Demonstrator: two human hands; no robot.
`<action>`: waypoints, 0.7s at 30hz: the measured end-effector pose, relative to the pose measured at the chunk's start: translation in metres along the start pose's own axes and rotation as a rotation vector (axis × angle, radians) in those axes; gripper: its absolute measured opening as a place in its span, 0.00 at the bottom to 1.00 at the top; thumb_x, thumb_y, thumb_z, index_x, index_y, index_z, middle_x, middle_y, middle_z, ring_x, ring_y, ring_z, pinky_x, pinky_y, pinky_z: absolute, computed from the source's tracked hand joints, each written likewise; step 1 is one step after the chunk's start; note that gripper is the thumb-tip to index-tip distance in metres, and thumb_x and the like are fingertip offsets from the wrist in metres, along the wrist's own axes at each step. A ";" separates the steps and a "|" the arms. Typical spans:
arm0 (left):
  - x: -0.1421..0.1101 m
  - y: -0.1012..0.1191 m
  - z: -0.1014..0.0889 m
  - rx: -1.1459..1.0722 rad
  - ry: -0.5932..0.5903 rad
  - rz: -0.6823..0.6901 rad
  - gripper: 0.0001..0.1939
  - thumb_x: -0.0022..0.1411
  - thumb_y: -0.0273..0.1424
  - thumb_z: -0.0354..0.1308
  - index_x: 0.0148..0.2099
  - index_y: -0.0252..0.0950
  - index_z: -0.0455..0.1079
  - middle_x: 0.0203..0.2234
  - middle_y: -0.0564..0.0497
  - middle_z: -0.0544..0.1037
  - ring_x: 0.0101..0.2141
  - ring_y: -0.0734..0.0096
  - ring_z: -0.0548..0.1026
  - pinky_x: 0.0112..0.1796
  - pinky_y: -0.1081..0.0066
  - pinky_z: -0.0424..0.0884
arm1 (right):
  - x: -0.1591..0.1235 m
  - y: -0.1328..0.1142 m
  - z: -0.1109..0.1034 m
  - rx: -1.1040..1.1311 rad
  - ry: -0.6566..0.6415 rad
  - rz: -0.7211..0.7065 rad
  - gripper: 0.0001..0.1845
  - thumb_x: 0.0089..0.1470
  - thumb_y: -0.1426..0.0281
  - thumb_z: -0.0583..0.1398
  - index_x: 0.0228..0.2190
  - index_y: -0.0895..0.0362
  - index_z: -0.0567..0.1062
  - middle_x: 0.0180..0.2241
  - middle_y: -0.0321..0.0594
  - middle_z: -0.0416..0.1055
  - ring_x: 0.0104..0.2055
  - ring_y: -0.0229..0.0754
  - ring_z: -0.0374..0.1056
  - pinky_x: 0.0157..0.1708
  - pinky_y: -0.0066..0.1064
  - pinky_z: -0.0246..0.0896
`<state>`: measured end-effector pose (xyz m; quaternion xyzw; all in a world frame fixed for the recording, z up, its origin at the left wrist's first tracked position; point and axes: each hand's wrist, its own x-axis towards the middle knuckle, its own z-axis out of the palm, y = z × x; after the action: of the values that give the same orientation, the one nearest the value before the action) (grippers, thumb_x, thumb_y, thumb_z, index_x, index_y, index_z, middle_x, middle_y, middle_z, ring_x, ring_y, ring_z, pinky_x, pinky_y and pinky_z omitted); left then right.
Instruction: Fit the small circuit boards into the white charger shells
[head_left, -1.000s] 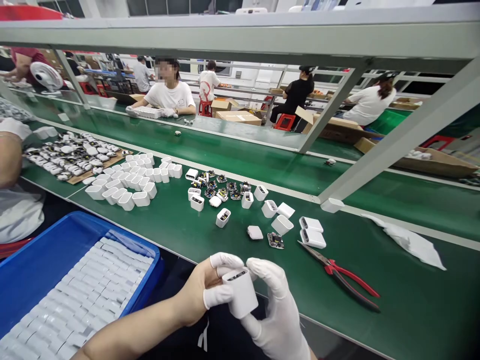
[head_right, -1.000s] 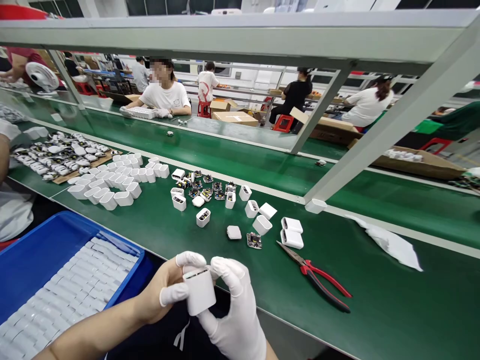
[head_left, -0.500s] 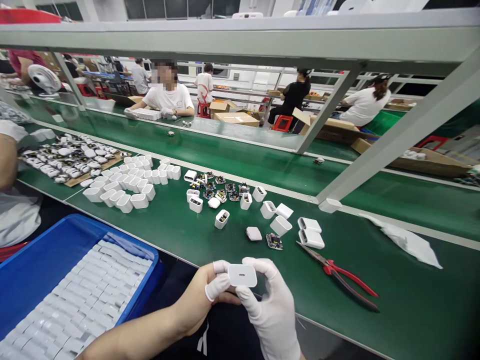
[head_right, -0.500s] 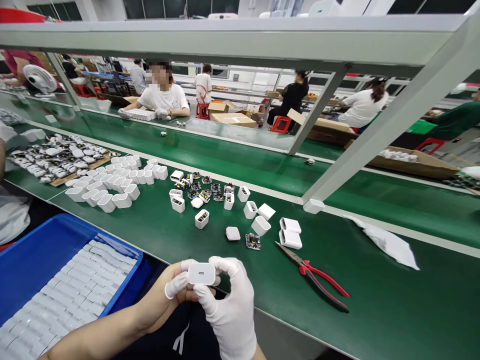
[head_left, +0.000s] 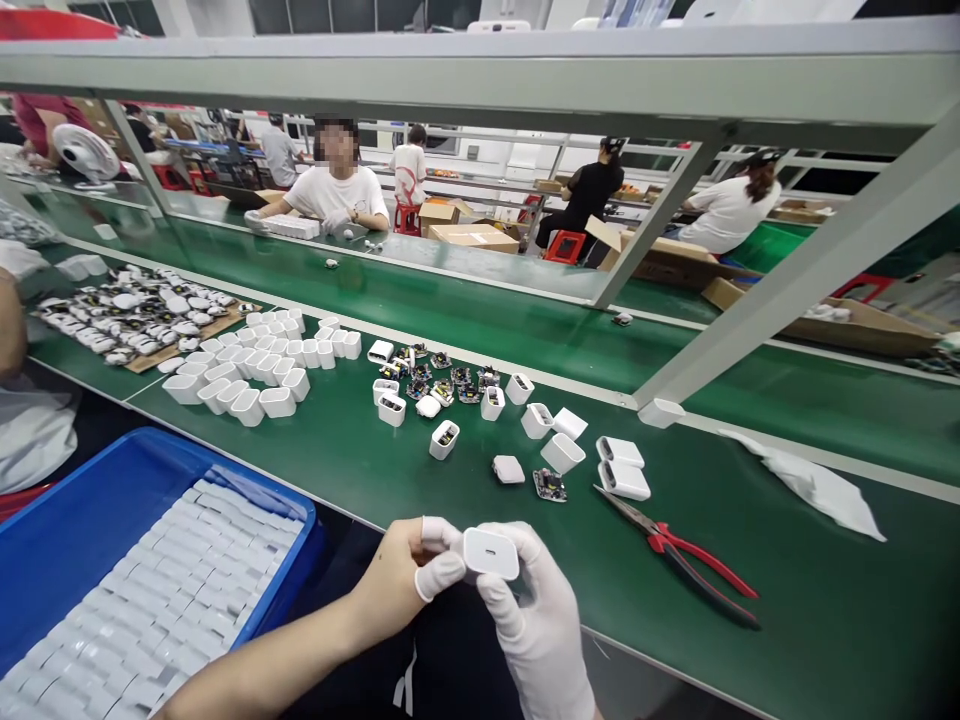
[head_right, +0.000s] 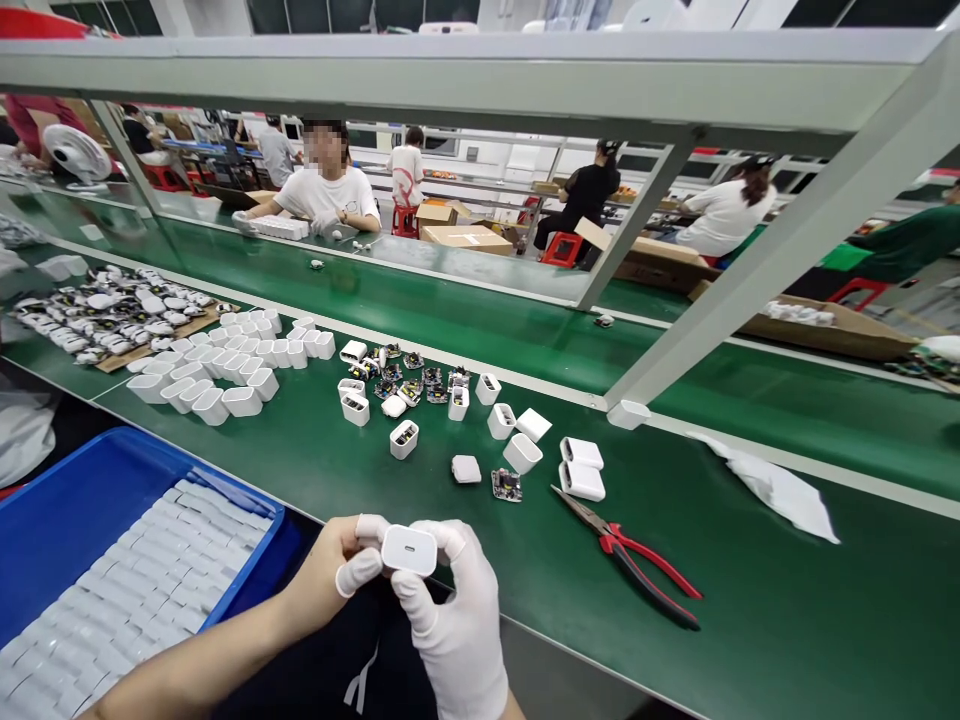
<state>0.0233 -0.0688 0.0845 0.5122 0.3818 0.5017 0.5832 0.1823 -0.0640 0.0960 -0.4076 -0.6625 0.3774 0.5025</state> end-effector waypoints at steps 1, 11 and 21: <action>0.001 -0.003 -0.007 0.147 0.021 0.116 0.26 0.56 0.52 0.62 0.39 0.32 0.75 0.30 0.44 0.81 0.30 0.64 0.79 0.33 0.70 0.74 | 0.000 -0.001 -0.001 0.054 0.002 0.043 0.15 0.56 0.53 0.61 0.36 0.51 0.74 0.31 0.35 0.70 0.32 0.41 0.69 0.34 0.31 0.65; 0.016 0.005 -0.031 0.771 -0.006 1.041 0.27 0.62 0.34 0.60 0.62 0.35 0.60 0.39 0.42 0.79 0.38 0.63 0.79 0.39 0.66 0.77 | -0.001 -0.003 0.002 0.257 -0.124 0.264 0.23 0.52 0.47 0.61 0.35 0.55 0.75 0.31 0.42 0.74 0.32 0.44 0.71 0.32 0.31 0.68; -0.002 0.008 -0.017 0.383 -0.022 0.423 0.18 0.52 0.37 0.63 0.43 0.36 0.66 0.35 0.47 0.74 0.34 0.66 0.73 0.37 0.68 0.71 | -0.009 0.005 0.002 0.053 -0.216 0.144 0.17 0.48 0.60 0.62 0.39 0.54 0.71 0.30 0.37 0.70 0.29 0.41 0.66 0.30 0.31 0.63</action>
<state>0.0055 -0.0675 0.0889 0.6869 0.3479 0.5253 0.3623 0.1829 -0.0704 0.0882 -0.3978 -0.6715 0.4715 0.4104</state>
